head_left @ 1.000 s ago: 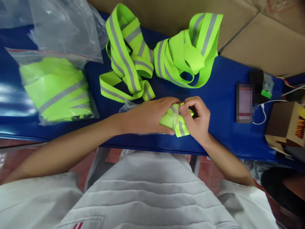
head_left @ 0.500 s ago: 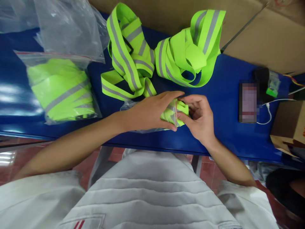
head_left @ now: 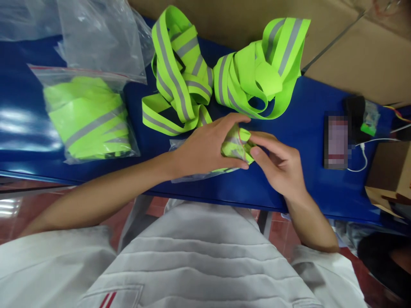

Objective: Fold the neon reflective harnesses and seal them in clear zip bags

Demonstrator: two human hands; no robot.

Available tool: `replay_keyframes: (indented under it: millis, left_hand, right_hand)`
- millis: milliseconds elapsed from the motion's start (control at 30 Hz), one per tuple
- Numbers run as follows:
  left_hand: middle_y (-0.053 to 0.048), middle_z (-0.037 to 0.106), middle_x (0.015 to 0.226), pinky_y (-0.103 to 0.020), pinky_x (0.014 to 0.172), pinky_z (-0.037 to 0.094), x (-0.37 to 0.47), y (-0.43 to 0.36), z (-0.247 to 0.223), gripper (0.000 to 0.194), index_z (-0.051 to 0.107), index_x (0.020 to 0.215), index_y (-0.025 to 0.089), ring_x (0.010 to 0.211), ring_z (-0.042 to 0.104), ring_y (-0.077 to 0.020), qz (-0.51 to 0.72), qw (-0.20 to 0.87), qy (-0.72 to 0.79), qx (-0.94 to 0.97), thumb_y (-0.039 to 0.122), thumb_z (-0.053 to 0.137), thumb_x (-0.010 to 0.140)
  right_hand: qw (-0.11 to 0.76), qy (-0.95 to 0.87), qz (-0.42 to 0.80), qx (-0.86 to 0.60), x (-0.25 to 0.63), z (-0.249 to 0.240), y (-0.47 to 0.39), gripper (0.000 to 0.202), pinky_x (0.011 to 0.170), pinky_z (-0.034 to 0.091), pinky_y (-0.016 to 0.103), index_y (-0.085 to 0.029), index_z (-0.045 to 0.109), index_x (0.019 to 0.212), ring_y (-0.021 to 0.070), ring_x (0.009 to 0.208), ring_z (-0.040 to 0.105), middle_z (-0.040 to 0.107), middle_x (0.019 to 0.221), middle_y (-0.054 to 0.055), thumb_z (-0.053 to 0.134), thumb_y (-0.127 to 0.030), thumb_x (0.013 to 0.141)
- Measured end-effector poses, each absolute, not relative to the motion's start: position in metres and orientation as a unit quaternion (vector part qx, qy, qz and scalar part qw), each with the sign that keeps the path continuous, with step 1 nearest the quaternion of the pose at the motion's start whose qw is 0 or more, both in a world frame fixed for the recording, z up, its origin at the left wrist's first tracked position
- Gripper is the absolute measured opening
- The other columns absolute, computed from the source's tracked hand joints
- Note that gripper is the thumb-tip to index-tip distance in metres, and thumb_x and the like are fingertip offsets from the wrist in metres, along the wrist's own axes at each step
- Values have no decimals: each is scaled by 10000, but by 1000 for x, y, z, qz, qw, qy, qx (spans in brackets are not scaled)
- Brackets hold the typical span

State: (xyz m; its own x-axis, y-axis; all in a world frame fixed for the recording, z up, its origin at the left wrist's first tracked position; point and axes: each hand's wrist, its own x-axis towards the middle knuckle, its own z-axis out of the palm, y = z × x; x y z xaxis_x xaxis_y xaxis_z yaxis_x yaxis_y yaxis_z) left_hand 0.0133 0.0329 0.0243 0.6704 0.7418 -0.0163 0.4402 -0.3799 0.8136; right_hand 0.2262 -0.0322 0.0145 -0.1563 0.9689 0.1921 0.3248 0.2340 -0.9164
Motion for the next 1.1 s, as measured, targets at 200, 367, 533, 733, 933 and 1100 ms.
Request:
replay_keyframes:
  millis: [200, 367, 533, 733, 933, 1100]
  left_hand:
    - [-82, 558, 1477, -405, 1102, 485, 9, 34, 30, 842, 479, 1450, 224, 1266, 593, -277, 246, 447, 364, 779, 597, 845, 789]
    - [-79, 557, 1478, -405, 1080, 498, 12, 31, 23, 900, 470, 1468, 244, 1243, 603, -283, 248, 456, 361, 775, 630, 858, 754]
    - [-57, 607, 1418, -403, 1035, 523, 15, 32, 20, 961, 478, 1502, 285, 1207, 647, -299, 209, 466, 340, 790, 623, 888, 701]
    - [-36, 696, 1193, -361, 966, 528, 12, 34, 28, 980, 429, 1542, 243, 1059, 694, -245, 207, 488, 334, 779, 565, 888, 738]
    - [-39, 656, 1271, -331, 956, 535, 10, 30, 38, 954, 434, 1527, 262, 1070, 676, -220, 218, 514, 350, 752, 463, 919, 730]
    - [-44, 654, 1205, -343, 922, 551, 14, 27, 34, 925, 472, 1480, 243, 1010, 674, -220, 266, 538, 337, 725, 468, 932, 710]
  right_hand:
    - [450, -610, 389, -523, 244, 25, -32, 169, 809, 656, 320, -270, 777, 1045, 171, 909, 737, 764, 1032, 18, 823, -261, 883]
    - [484, -628, 337, -507, 231, 21, -34, 123, 746, 636, 338, -266, 789, 931, 179, 839, 733, 775, 918, 10, 823, -171, 860]
    - [458, -673, 297, -499, 216, 11, -32, 82, 759, 612, 341, -259, 755, 893, 173, 824, 719, 764, 878, 4, 775, -180, 902]
    - [414, -702, 383, -436, 224, 15, -33, 157, 829, 625, 294, -248, 767, 1040, 163, 939, 767, 801, 1018, 21, 612, -229, 1026]
    - [366, -771, 402, -333, 240, 21, -30, 333, 909, 633, 354, -256, 733, 1260, 232, 1075, 770, 790, 1195, 68, 685, -441, 987]
    - [393, -787, 307, -364, 231, 25, -34, 315, 916, 612, 423, -298, 721, 1232, 234, 937, 761, 797, 1001, 22, 773, -326, 923]
